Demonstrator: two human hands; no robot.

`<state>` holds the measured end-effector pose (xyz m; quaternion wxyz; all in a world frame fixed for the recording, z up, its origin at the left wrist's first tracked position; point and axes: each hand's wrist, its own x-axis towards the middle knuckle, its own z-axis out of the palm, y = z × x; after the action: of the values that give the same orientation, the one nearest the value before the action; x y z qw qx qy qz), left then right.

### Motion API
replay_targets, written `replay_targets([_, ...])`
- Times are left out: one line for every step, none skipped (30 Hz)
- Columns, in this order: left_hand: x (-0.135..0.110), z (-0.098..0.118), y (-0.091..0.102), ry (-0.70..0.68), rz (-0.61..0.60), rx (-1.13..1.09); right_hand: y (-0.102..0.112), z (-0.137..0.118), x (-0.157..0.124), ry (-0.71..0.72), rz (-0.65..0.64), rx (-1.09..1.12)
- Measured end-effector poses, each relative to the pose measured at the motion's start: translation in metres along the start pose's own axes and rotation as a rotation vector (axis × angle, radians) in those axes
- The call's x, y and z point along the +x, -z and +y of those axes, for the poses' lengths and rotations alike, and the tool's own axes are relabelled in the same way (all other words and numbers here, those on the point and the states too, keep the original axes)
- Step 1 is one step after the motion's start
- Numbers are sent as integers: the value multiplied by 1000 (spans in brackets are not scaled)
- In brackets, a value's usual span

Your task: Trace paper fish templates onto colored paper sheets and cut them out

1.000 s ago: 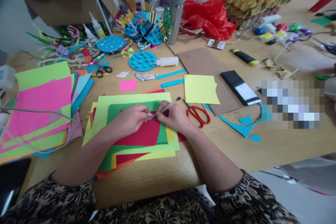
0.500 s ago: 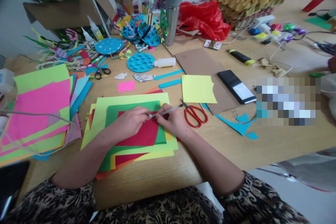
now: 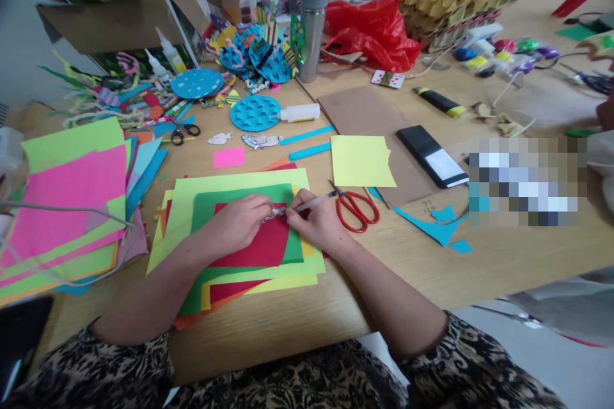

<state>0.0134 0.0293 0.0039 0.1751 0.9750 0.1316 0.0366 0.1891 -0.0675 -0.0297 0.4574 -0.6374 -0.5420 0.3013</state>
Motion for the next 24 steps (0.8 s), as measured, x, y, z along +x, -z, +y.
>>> replay_targets([0,0,0,5,4,-6,0,0,0,-2,-2,1])
replay_targets([0,0,-1,12,7,-17,1,0,0,-5,-3,3])
replay_targets([-1,0,-1,19,9,-30,1,0,0,-9,-4,5])
replay_targets([-1,0,-1,25,8,-43,1,0,0,-14,-2,7])
replay_targets([-1,1,-1,28,5,-53,2,0,0,-19,-1,8])
replay_targets([-1,1,-1,28,-1,-60,2,0,1,-23,3,10])
replay_targets([-1,1,-1,28,-6,-64,2,0,1,-26,6,9])
replay_targets([-1,1,-1,28,-10,-66,2,-1,1,-28,11,9])
replay_targets([-1,1,-1,30,-14,-66,2,-1,1,-30,14,7])
replay_targets([-1,1,-1,31,-16,-64,2,-2,1,-32,17,4])
replay_targets([-1,1,-1,32,-18,-62,2,-2,1,-33,19,1])
replay_targets([-1,1,-1,33,-19,-59,2,-2,1,-36,22,-3])
replay_targets([-1,1,-1,34,-20,-57,2,-3,1,-40,26,-4])
replay_targets([-1,1,-1,34,-21,-55,3,-3,1,-44,31,-2])
replay_targets([-1,1,0,33,-23,-54,3,-3,1,-47,36,3])
replay_targets([-1,1,0,33,-24,-54,3,-3,1,-51,41,9])
replay_targets([-1,1,0,33,-26,-54,3,-2,1,-56,43,14])
replay_targets([-1,2,0,33,-28,-53,3,-2,0,-61,43,15])
replay_targets([0,2,0,34,-31,-53,3,-2,0,-65,44,13])
replay_targets([0,2,1,34,-33,-51,3,-2,1,-68,45,11])
replay_targets([0,2,1,35,-34,-47,3,-2,1,-70,47,8])
replay_targets([0,2,1,35,-36,-41,3,-2,1,-72,51,4])
replay_targets([0,2,0,35,-37,-35,3,-2,1,-73,55,0])
replay_targets([0,2,0,34,-36,-32,3,-3,1,-74,58,-4])
